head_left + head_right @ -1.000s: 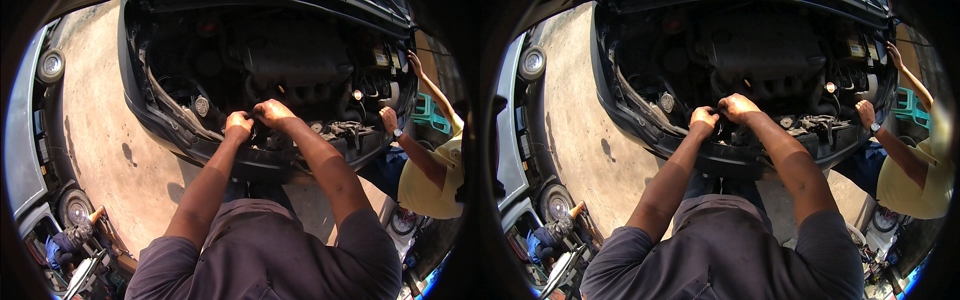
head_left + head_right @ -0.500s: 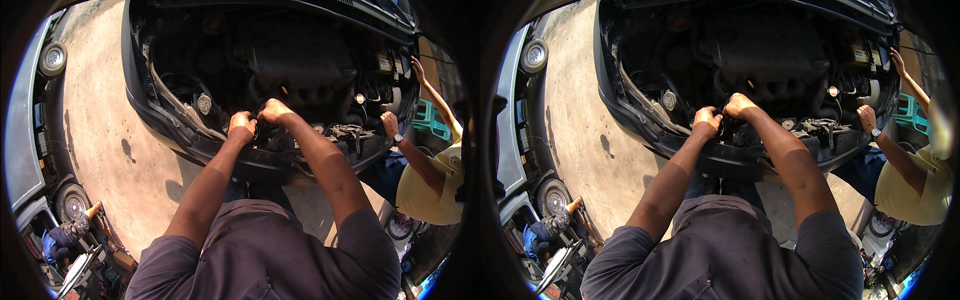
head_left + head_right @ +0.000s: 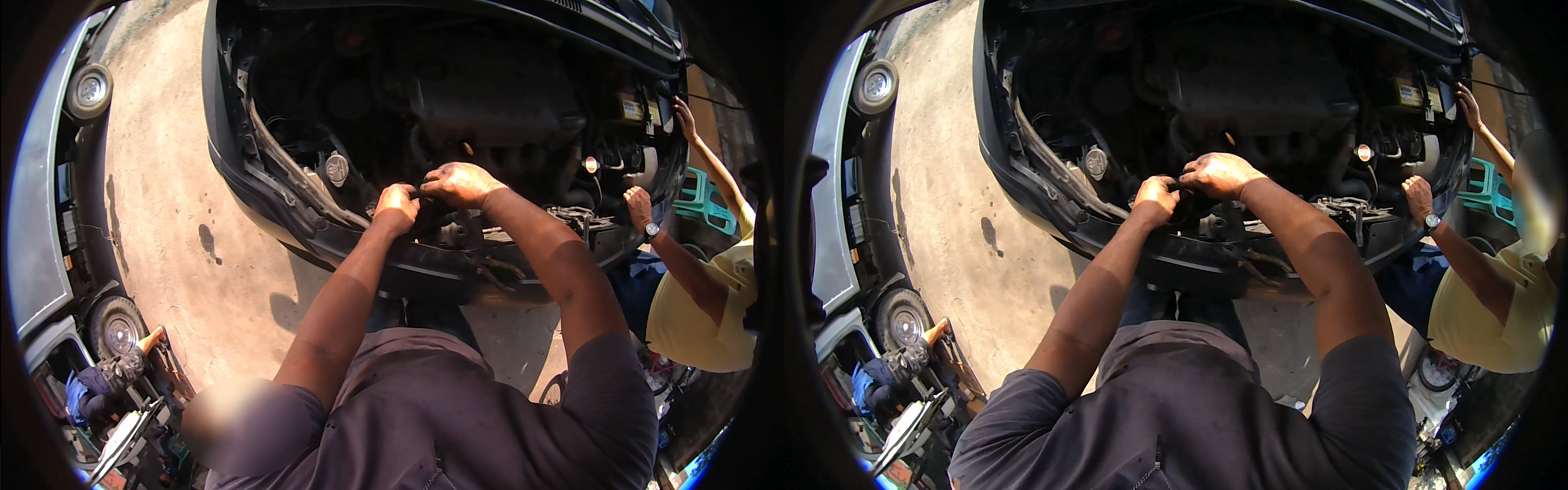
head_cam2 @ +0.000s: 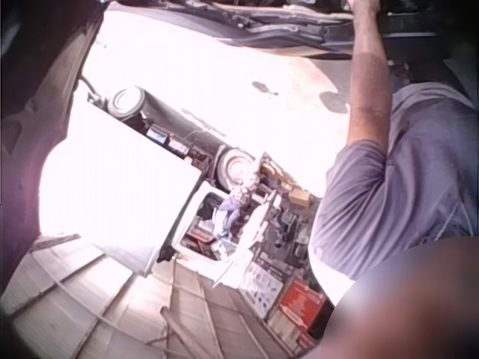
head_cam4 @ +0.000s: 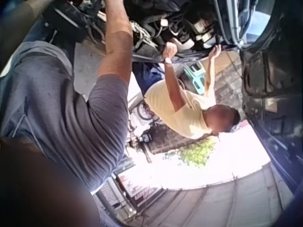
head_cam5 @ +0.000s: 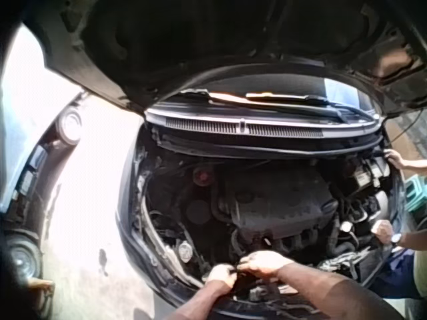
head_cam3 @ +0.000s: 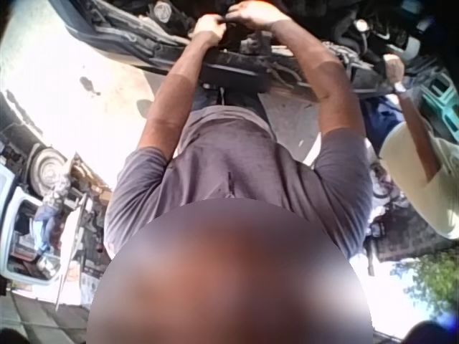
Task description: The person works under the open hood of a car, handling a bundle of wires and using pliers to strip and twist wire ends. Another person stands nearby observing. The task involves repeated stripping and twisting of wires within the engine bay.
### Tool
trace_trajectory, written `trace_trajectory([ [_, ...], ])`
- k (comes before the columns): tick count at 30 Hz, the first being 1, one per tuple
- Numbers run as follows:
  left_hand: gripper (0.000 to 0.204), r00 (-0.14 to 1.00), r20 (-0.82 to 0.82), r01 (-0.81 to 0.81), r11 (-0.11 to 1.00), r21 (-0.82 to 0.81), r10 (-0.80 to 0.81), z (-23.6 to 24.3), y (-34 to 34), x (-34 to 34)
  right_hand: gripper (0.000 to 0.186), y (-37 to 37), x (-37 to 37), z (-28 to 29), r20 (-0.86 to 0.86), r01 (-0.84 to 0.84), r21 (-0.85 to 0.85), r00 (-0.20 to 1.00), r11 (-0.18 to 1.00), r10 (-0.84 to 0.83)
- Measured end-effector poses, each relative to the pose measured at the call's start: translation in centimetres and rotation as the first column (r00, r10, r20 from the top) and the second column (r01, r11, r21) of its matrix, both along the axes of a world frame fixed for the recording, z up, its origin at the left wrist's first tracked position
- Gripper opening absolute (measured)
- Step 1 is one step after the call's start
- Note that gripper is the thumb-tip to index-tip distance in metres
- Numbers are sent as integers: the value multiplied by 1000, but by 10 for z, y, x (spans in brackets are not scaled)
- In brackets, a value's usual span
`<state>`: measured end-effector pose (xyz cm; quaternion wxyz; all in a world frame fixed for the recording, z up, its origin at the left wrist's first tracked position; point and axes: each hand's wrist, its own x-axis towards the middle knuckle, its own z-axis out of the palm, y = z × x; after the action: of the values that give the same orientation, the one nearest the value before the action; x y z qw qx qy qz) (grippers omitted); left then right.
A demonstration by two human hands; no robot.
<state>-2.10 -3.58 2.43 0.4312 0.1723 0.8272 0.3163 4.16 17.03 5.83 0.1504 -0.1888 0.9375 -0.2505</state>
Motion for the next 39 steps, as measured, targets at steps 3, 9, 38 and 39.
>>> trace_trajectory([
  [3,31,1000,-19,-17,1000,26,18,0,-1,1,17,3,-4,-1,1,-88,-2,996,996,88],
  [9,32,998,-48,26,1000,-14,-26,7,4,4,23,-1,-4,3,160,-65,12,985,998,62],
  [38,29,967,-244,-41,990,131,73,-4,-2,10,31,-14,20,21,139,273,1,953,962,-271],
  [39,29,966,-247,-41,988,147,77,-4,-2,10,31,-15,19,21,110,225,42,967,974,-228],
])
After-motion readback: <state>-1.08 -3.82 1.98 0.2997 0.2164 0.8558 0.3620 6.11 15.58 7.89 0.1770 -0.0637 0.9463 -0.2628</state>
